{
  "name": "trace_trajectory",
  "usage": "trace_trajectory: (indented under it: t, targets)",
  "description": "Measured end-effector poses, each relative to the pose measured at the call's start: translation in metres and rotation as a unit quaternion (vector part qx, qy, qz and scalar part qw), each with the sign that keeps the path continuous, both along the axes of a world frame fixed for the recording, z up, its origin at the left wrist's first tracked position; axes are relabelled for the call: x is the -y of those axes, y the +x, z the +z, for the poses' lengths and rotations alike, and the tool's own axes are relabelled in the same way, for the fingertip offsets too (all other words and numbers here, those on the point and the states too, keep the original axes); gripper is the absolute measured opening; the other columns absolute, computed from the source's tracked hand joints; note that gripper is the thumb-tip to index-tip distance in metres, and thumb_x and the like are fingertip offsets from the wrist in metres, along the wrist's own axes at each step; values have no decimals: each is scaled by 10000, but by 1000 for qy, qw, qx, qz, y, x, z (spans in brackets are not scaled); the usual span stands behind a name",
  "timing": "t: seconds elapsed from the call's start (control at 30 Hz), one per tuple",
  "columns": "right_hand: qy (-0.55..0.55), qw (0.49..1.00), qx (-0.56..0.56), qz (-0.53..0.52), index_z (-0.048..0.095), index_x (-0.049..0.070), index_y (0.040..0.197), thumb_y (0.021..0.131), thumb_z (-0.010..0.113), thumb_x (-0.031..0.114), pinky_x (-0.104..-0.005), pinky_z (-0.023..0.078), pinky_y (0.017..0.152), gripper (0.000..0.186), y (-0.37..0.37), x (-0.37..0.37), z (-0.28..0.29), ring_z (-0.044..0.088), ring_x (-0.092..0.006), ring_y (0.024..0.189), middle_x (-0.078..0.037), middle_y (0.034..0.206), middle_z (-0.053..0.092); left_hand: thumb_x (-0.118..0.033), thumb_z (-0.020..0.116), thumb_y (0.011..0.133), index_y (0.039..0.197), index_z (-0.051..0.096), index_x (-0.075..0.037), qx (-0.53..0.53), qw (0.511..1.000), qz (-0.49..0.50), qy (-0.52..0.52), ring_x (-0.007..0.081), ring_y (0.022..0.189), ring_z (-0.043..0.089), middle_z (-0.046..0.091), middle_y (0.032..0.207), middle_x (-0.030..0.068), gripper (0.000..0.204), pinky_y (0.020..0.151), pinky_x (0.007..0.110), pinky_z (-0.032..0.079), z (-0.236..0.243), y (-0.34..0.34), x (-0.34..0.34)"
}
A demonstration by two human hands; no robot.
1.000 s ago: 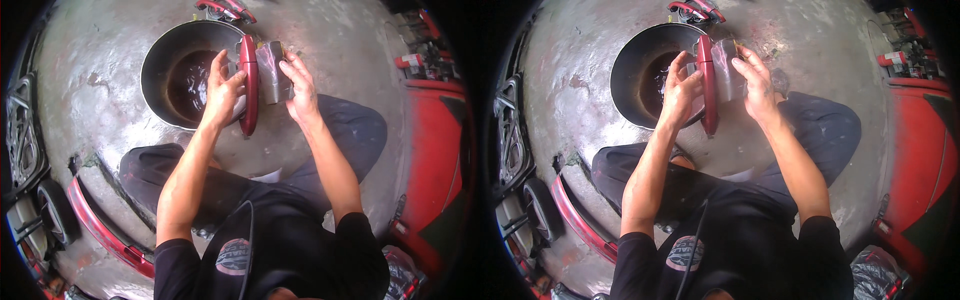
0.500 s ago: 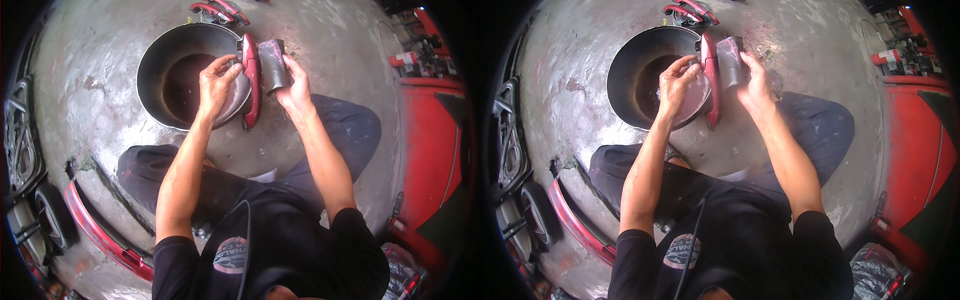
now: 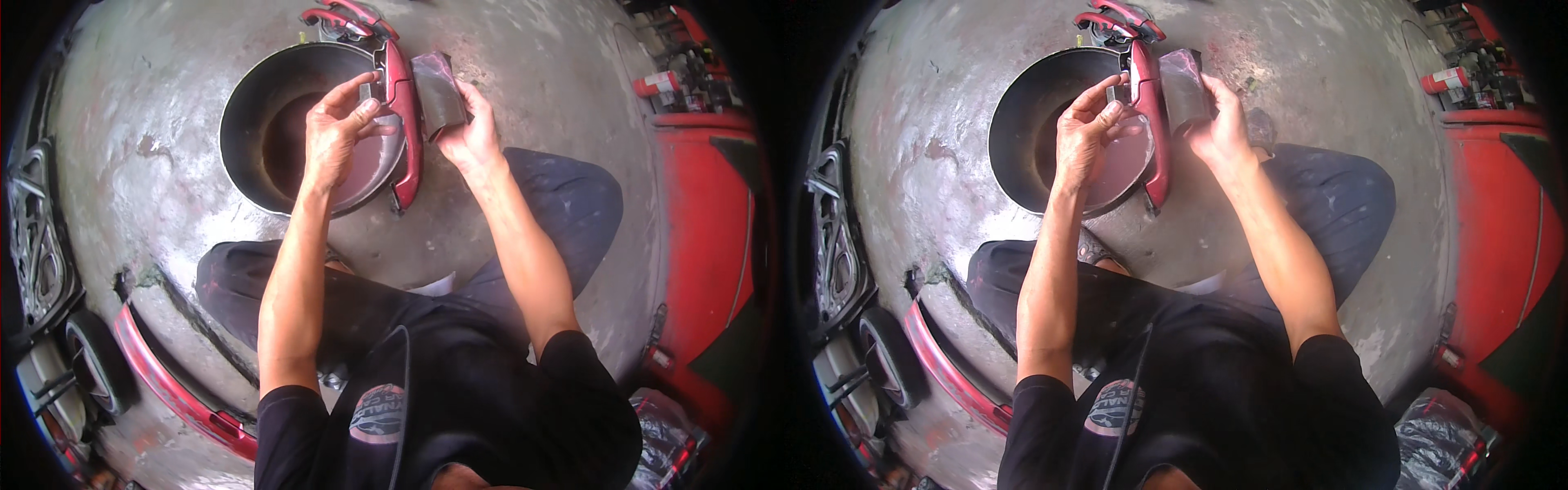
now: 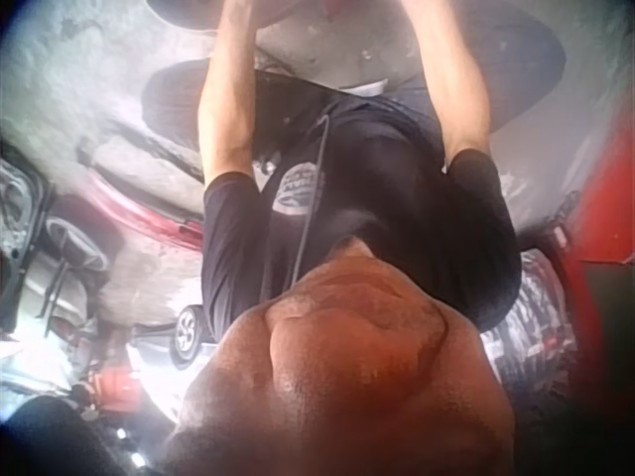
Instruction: The person sits on the floor of a workshop and sands a red plastic car part using a sanding block. They repeatedly dip the sanding block into a bucket of water and rub it against the surface of the part to smooth it.
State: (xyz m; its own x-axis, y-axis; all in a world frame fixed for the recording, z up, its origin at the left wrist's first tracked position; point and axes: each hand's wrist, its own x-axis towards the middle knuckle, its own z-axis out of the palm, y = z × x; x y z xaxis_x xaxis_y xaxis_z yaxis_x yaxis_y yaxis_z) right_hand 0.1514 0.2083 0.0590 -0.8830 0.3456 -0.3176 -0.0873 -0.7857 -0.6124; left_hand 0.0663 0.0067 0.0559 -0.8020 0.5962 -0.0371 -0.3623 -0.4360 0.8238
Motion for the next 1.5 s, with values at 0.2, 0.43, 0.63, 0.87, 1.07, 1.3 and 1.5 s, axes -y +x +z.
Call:
trace_trajectory:
  t: [0.2,0.43,0.63,0.87,1.07,1.3,1.5]
  targets:
    - [6,1000,-7,1,695,28,1267,1058,483,279,-465,603,946,389,-1,0,-4,722,-269,1118,-108,1227,747,-118,752,999,1434,625,-60,-62,998,-15,-19,169,980,689,642,1161,48,457,866,359,634,-21,-3,-3]
    - [12,999,-35,33,513,25,1512,1059,496,408,-647,493,1087,593,5,6,-22,575,-385,1361,-180,1493,596,-318,768,1012,1389,597,-82,-54,998,6,9,165,1092,632,625,1219,64,477,949,383,608,-15,5,-10]
    - [-5,996,-48,81,535,26,1490,1072,483,396,-628,501,1079,561,5,5,-23,600,-367,1334,-171,1479,610,-543,608,1060,1374,512,-118,-42,999,17,-10,150,1082,606,600,1211,38,537,911,363,593,-4,24,-13]
    - [196,980,12,39,620,27,1385,1014,676,205,-381,511,1025,416,3,31,12,654,-213,1123,-106,1233,694,-414,631,1082,1268,545,-101,29,994,107,3,184,1045,647,640,1168,72,374,822,405,627,-14,15,-12]
    - [505,863,-5,8,568,-37,1435,942,805,212,-336,493,1031,601,11,36,22,631,-183,1167,-136,1260,686,-575,425,1090,1385,582,-86,190,975,39,106,253,976,710,707,1171,127,593,769,487,628,-21,6,-11]
    - [718,695,18,-31,612,55,1424,900,830,258,-418,502,1079,603,7,33,34,673,-325,1243,-199,1330,708,-536,500,1054,1207,620,-116,222,967,66,105,240,962,712,721,1144,107,464,732,458,604,-18,9,-10]
    - [768,639,4,-48,674,78,1350,911,799,291,-440,548,990,503,-14,47,52,711,-395,1120,-211,1215,728,-430,608,1010,1083,685,-104,259,946,94,170,247,923,701,732,1050,91,342,790,431,581,-23,4,-18]
